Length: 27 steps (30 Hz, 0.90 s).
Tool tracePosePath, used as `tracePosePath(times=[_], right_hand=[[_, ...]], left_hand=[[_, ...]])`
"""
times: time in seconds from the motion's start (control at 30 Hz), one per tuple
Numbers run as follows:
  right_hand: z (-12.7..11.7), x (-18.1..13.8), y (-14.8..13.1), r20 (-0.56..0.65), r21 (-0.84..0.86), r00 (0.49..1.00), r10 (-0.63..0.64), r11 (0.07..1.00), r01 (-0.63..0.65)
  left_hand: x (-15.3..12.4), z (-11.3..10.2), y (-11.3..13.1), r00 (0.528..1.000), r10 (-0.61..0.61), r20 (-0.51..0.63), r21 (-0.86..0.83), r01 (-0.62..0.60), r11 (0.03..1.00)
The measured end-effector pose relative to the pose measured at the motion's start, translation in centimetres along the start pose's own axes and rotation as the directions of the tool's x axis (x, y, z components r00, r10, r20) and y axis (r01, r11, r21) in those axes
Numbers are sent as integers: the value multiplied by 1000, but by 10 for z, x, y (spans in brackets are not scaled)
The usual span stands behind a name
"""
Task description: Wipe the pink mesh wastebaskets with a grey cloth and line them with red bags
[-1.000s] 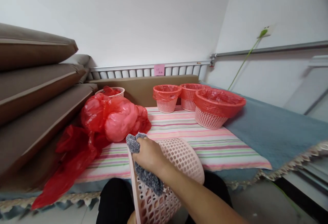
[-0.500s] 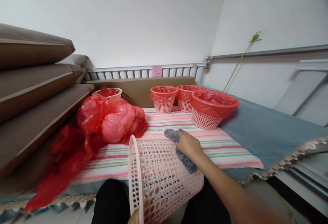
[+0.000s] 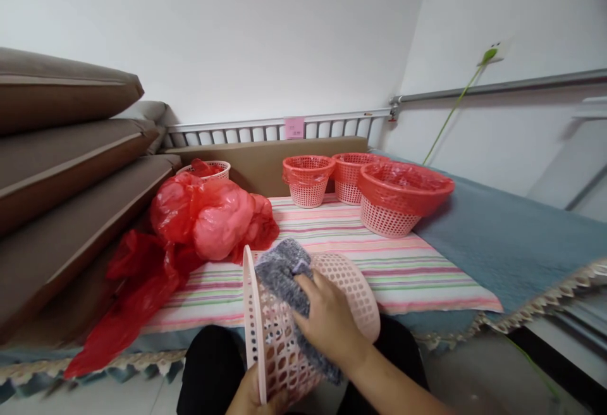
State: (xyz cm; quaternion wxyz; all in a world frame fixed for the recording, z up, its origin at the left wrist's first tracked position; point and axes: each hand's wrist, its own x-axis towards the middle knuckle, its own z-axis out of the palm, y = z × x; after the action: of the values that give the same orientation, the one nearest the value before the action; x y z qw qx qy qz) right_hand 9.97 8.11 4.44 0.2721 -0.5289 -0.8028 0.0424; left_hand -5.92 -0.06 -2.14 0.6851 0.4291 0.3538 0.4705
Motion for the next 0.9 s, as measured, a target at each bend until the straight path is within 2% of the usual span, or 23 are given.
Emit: tracePosePath(times=[0.1, 0.2, 0.3, 0.37, 0.43, 0.5, 0.6, 0.63, 0.67, 0.7, 0.77, 0.83, 0.9], right_hand=[[5, 8, 42, -32, -108, 981, 194, 975, -196], [-2, 18, 90, -78, -196, 908, 411, 887, -418], [-17, 19, 123, -97, -218, 855, 509, 828, -517], [-27, 16, 134, -95, -201, 823, 561, 799, -567], [-31, 9, 133, -121, -134, 803, 583, 792, -595], [-28, -2, 115, -198, -25, 825, 528, 839, -543], [-9, -24, 64, -271, 57, 926, 263, 965, -257], [0, -30, 47, -227, 51, 964, 140, 990, -132], [7, -34, 34, -176, 55, 984, 25, 998, -16], [14, -36, 26, -140, 53, 989, -39, 998, 46], [20, -32, 29, -117, 15, 993, -21, 1000, 23], [17, -17, 53, -150, -59, 979, 139, 987, -149], [7, 1, 84, -190, -119, 934, 303, 937, -329]], left_hand=[[5, -6, -13, 995, -2, -99, -59, -4, 998], [10, -8, -19, 994, 37, -101, -51, -42, 998], [10, -6, -15, 998, 51, -46, -6, -52, 999], [10, -5, -13, 997, 31, -72, -37, -34, 999], [11, -4, -12, 989, 5, -145, -127, -23, 992], [13, -2, -12, 979, -4, -206, -189, -36, 981], [19, 7, -8, 978, -14, -210, -223, -34, 974], [21, 10, -5, 979, -39, -202, -242, -11, 970], [23, 13, -1, 978, -68, -198, -261, 14, 965], [25, 16, 3, 975, -92, -201, -275, 34, 961], [28, 22, 12, 969, -111, -221, -280, 46, 959], [30, 29, 23, 967, -100, -232, -278, 33, 960], [33, 38, 33, 969, -92, -230, -287, 23, 958]])
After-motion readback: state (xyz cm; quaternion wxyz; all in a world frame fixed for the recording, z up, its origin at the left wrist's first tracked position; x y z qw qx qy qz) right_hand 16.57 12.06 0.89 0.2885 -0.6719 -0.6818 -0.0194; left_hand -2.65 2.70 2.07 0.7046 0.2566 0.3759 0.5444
